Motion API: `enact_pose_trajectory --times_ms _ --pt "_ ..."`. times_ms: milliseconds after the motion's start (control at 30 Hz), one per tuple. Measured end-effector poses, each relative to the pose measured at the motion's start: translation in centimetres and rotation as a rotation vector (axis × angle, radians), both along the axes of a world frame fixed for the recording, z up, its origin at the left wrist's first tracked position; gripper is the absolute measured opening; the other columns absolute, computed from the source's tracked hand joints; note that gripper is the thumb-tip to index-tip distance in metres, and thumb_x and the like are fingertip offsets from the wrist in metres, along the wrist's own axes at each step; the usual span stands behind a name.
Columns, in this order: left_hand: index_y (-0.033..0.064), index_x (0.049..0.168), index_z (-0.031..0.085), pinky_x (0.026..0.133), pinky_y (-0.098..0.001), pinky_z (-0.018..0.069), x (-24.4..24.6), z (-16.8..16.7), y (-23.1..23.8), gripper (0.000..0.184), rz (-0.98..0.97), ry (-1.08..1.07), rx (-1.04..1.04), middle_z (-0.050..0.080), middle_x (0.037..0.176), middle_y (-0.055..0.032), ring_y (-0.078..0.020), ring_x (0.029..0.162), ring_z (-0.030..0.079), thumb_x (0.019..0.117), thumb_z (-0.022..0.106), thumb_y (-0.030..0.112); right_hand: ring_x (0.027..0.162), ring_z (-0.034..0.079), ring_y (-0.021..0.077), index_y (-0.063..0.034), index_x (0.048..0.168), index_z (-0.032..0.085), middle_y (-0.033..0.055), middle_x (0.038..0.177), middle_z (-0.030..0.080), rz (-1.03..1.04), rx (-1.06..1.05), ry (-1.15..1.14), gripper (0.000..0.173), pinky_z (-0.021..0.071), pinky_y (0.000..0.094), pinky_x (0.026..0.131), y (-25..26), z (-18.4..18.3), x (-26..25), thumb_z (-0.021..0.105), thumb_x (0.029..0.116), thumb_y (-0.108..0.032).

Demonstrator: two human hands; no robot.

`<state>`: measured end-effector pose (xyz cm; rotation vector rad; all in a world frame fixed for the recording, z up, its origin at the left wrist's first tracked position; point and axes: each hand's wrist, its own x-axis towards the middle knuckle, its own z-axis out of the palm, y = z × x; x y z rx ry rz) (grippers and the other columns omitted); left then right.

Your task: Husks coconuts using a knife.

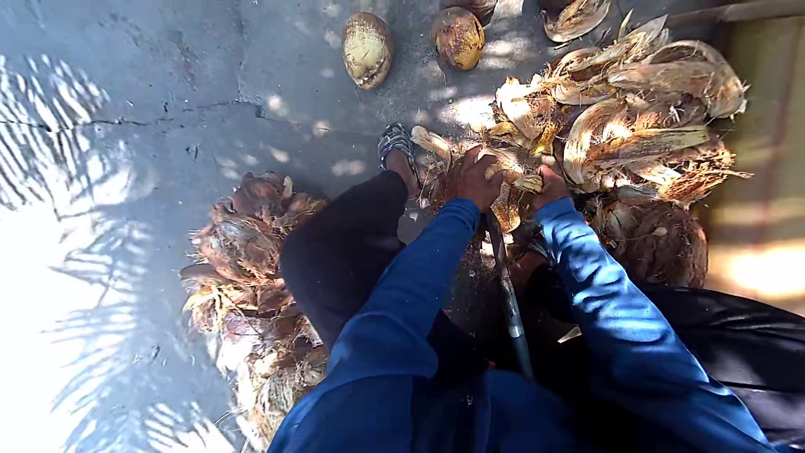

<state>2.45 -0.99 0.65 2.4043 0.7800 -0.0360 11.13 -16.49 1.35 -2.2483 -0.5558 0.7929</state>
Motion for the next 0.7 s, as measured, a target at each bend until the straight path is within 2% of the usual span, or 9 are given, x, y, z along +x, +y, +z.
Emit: enact_pose_trajectory --times_ms 100,167,200,300,400,467,533,600,700 --pt "0.0201 0.132 0.066 0.108 -0.0679 0.0358 1.0 3.4 -0.4 0.038 -0.039 0.253 0.028 0.04 0.162 -0.0104 -0.0373 0.139 0.048 0.0989 0.064 0.038 0.104 0.067 0.0482 0.0122 0.114 0.059 0.0332 0.106 0.068 -0.007 0.004 0.014 0.037 0.0494 0.0661 0.092 0.4 0.5 0.1 0.075 0.0814 0.003" --pt "0.0198 0.141 0.06 0.114 -0.0703 0.0253 1.8 5.5 -1.3 0.049 -0.106 0.363 0.104 0.027 0.168 -0.0092 -0.0381 0.148 0.036 0.0932 0.068 0.027 0.105 0.067 0.0489 0.0112 0.114 0.061 0.033 0.107 0.068 0.023 -0.004 0.014 0.036 0.0489 0.0671 0.093 1.0 0.7 0.2 0.075 0.0833 0.0" --pt "0.0193 0.143 0.058 0.114 -0.0714 0.0245 2.2 6.0 -1.7 0.056 -0.161 0.401 0.147 0.025 0.169 -0.0097 -0.039 0.149 0.035 0.0892 0.071 0.028 0.104 0.067 0.0484 0.0098 0.113 0.061 0.0319 0.106 0.068 0.036 -0.001 0.012 0.035 0.0495 0.0674 0.091 1.3 0.5 0.3 0.076 0.0836 -0.002" --pt "0.0155 0.147 0.054 0.116 -0.0701 0.0246 2.7 5.4 -2.8 0.07 -0.322 0.428 0.143 0.037 0.164 -0.0077 -0.0361 0.149 0.036 0.0835 0.078 0.032 0.105 0.068 0.0458 0.0062 0.112 0.062 0.0293 0.107 0.069 0.027 -0.014 0.055 0.034 0.0503 0.0662 0.092 1.8 0.4 0.3 0.076 0.0845 -0.007" --pt "0.0161 0.156 0.043 0.118 -0.0669 0.0246 3.3 4.5 -2.4 0.089 -0.455 0.432 0.114 0.042 0.161 -0.0084 -0.0344 0.148 0.039 0.0791 0.082 0.037 0.109 0.067 0.0444 0.0106 0.116 0.062 0.0312 0.112 0.068 -0.038 0.066 0.109 0.036 0.0495 0.0625 0.098 0.8 0.7 0.4 0.076 0.0842 0.0" --pt "0.0204 0.16 0.038 0.119 -0.0673 0.0218 3.7 4.1 -2.1 0.103 -0.523 0.461 0.116 0.038 0.164 -0.0084 -0.0353 0.149 0.037 0.0744 0.087 0.052 0.105 0.067 0.0454 0.0128 0.112 0.061 0.0325 0.108 0.068 -0.06 0.135 0.084 0.036 0.0506 0.0629 0.094 -0.2 0.3 0.5 0.076 0.081 0.003" --pt "0.0262 0.16 0.037 0.118 -0.0687 0.0222 3.9 4.0 -2.1 0.111 -0.551 0.514 0.169 0.033 0.166 -0.0088 -0.0373 0.149 0.036 0.0674 0.089 0.059 0.102 0.068 0.0462 0.012 0.109 0.062 0.032 0.105 0.068 -0.047 0.149 0.054 0.032 0.0508 0.0637 0.091 -0.4 -0.4 0.6 0.075 0.0811 0.003" --pt "0.0326 0.161 0.033 0.116 -0.0693 0.025 4.0 3.7 -2.4 0.108 -0.56 0.611 0.257 0.028 0.169 -0.0096 -0.0407 0.148 0.035 0.0703 0.086 0.057 0.101 0.068 0.0468 0.0113 0.109 0.062 0.0314 0.104 0.069 -0.026 0.136 0.053 0.032 0.0509 0.0646 0.09 -0.3 -0.4 0.4 0.074 0.0806 0.003" --pt "0.0419 0.16 0.032 0.116 -0.071 0.0229 4.0 3.0 -2.2 0.098 -0.547 0.691 0.33 0.026 0.17 -0.008 -0.0424 0.149 0.034 0.0764 0.082 0.049 0.102 0.067 0.0464 0.0094 0.11 0.062 0.0301 0.105 0.068 0.017 0.115 0.064 0.034 0.0509 0.065 0.09 0.3 -0.3 0.1 0.076 0.0795 0.002"
